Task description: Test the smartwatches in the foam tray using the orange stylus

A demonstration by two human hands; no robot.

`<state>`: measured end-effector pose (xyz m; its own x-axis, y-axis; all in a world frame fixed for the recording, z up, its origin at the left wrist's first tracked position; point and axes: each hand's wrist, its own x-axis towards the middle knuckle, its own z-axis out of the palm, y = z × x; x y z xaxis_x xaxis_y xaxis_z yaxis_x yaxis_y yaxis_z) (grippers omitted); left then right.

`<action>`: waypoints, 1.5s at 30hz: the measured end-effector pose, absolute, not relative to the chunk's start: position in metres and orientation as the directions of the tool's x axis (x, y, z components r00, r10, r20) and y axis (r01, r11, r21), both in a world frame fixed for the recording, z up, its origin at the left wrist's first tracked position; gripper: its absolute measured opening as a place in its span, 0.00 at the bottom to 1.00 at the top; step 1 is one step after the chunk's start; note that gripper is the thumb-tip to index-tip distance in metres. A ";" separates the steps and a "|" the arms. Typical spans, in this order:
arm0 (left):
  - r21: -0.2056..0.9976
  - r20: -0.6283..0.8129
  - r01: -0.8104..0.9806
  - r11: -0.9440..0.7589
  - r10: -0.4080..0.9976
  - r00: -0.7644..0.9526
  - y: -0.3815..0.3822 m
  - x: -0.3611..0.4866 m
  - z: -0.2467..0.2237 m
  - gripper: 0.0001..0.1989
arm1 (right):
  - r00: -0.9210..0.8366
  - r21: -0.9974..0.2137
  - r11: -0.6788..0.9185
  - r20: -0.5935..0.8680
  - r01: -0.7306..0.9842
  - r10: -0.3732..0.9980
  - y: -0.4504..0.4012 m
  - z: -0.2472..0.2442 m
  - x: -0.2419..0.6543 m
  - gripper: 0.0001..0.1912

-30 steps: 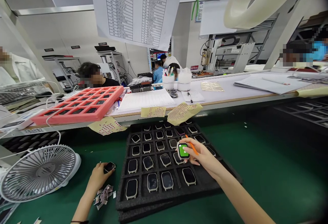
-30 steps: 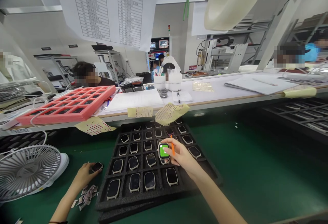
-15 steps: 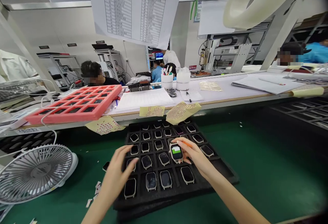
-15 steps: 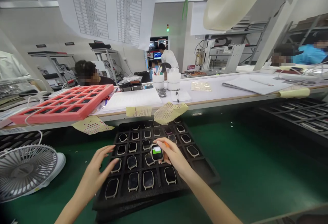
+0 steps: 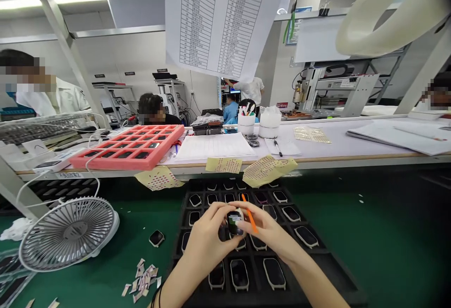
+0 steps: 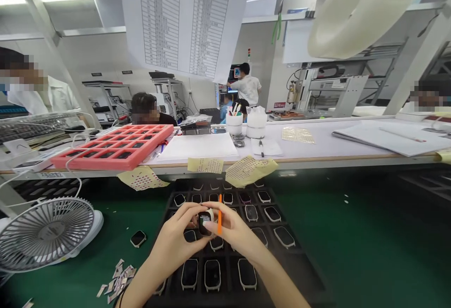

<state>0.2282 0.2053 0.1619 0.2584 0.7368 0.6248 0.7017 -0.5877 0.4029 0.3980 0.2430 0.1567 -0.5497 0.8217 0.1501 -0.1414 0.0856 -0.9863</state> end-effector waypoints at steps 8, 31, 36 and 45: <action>0.357 0.768 0.623 -0.696 0.598 0.228 0.208 0.227 0.165 0.23 | -0.738 -0.926 -0.147 0.174 -0.348 0.653 0.248 0.159 0.397 0.23; 0.686 0.641 0.339 -0.644 0.755 0.137 0.206 0.226 0.155 0.25 | -0.045 -0.671 0.683 0.722 -0.289 0.690 0.226 0.158 0.417 0.22; 0.686 0.636 0.346 -0.640 0.759 0.141 0.206 0.226 0.155 0.24 | -0.011 -0.651 0.708 0.738 -0.273 0.674 0.227 0.158 0.417 0.22; 0.650 0.697 0.326 -0.686 0.710 0.103 0.204 0.228 0.158 0.20 | -0.045 -0.619 0.761 0.781 -0.197 0.623 0.222 0.151 0.416 0.21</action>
